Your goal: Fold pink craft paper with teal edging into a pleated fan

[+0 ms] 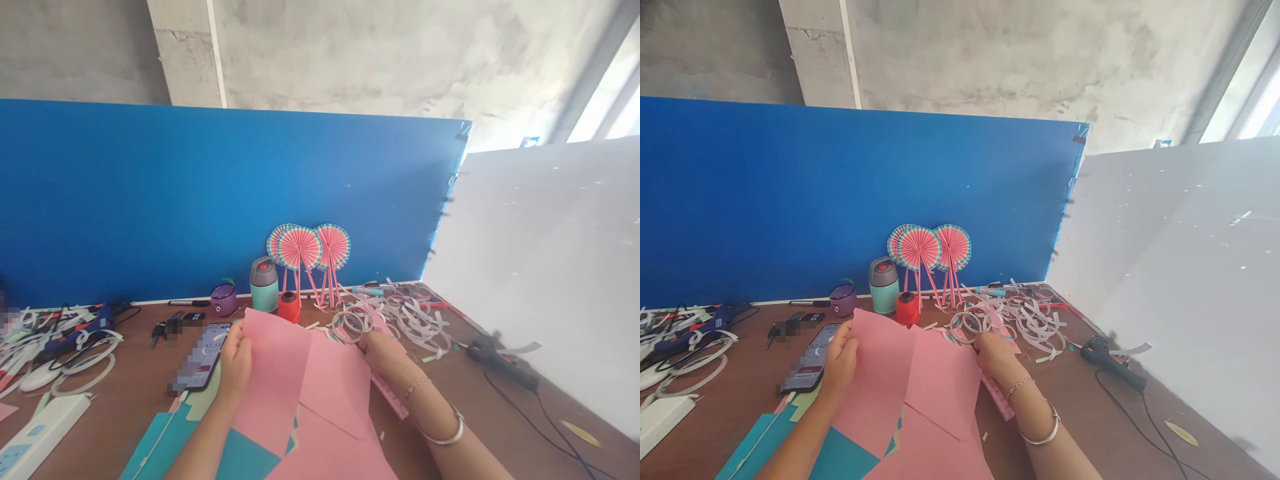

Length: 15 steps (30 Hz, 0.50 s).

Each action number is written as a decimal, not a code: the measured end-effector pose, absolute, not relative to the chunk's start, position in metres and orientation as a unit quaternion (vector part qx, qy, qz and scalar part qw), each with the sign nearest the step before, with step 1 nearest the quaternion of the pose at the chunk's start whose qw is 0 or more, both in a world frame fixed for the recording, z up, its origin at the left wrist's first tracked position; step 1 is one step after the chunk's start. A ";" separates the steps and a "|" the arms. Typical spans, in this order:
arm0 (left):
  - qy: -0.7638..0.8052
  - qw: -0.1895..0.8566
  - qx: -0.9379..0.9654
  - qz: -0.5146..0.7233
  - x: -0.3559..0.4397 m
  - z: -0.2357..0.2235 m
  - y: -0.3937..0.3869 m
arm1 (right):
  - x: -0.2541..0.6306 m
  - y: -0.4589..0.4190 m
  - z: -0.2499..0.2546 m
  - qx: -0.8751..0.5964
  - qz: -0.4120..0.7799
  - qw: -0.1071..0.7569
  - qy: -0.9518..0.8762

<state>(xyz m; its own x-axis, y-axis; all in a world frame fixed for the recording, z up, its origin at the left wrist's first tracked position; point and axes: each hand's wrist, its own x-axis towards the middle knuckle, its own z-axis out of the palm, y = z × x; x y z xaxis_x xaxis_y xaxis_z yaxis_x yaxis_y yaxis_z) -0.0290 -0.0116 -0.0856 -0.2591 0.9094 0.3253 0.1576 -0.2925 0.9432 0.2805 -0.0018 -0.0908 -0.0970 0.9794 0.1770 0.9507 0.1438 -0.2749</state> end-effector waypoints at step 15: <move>0.522 0.130 0.675 0.506 -0.024 -0.085 -0.026 | 0.258 -0.001 -0.081 -0.594 -0.127 0.295 -0.738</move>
<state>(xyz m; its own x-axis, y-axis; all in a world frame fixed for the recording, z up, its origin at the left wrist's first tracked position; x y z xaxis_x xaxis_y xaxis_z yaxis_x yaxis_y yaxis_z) -0.0237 -0.0261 -0.0854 -0.0560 0.8351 0.5472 0.5730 -0.4219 0.7026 0.2583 -0.0011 -0.0813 -0.1208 0.8014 0.5857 0.9513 0.2620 -0.1623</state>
